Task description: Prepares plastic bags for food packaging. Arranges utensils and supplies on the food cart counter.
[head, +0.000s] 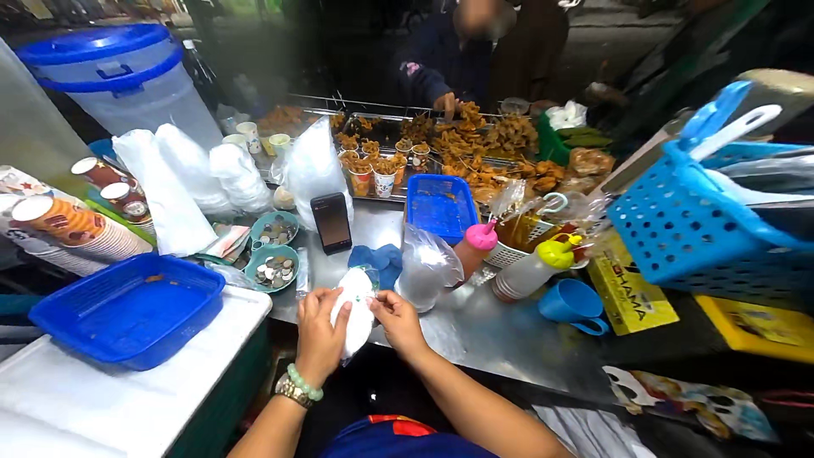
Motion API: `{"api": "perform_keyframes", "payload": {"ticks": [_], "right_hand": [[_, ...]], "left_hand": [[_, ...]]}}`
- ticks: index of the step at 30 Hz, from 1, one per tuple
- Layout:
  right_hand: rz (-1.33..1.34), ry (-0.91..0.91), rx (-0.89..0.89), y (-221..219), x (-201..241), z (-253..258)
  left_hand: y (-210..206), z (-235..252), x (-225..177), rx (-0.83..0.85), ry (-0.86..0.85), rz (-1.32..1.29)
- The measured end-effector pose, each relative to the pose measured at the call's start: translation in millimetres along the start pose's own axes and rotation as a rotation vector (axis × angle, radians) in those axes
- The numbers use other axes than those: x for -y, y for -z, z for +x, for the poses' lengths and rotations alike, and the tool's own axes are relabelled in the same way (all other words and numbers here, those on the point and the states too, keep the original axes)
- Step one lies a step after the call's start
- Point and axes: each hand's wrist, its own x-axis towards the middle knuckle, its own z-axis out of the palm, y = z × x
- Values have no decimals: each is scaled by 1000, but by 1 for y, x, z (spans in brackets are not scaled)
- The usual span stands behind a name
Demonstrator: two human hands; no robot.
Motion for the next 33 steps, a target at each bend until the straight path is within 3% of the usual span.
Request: {"api": "perform_keyframes", "payload": {"ticks": [4, 7, 10, 12, 13, 15, 17, 19, 24, 27, 33], "right_hand": [[-160, 93, 45, -6, -3, -7], [-480, 190, 286, 9, 34, -14], [-605, 660, -64, 61, 89, 9], [-742, 706, -325, 106, 126, 43], [-855, 628, -370, 125, 142, 61], [-1072, 330, -290, 145, 166, 99], [-1312, 32, -69, 150, 169, 135], [-1536, -142, 139, 141, 155, 155], [-1864, -306, 385, 104, 128, 161], [-1828, -368, 423, 90, 123, 158], [-1695, -306, 336, 75, 138, 155]], "left_hand": [[-4, -4, -14, 159, 230, -306], [-6, 0, -11, 60, 369, -538], [4, 5, -6, -37, 388, -606], [9, 3, -4, -66, 375, -599], [11, 1, -3, -72, 363, -588], [13, -3, 0, -68, 339, -564], [14, -8, 2, -44, 314, -537], [15, -13, 2, -25, 299, -530], [12, -17, 6, -9, 300, -543], [12, -18, 9, -11, 305, -543], [12, -22, 15, -23, 307, -533]]}}
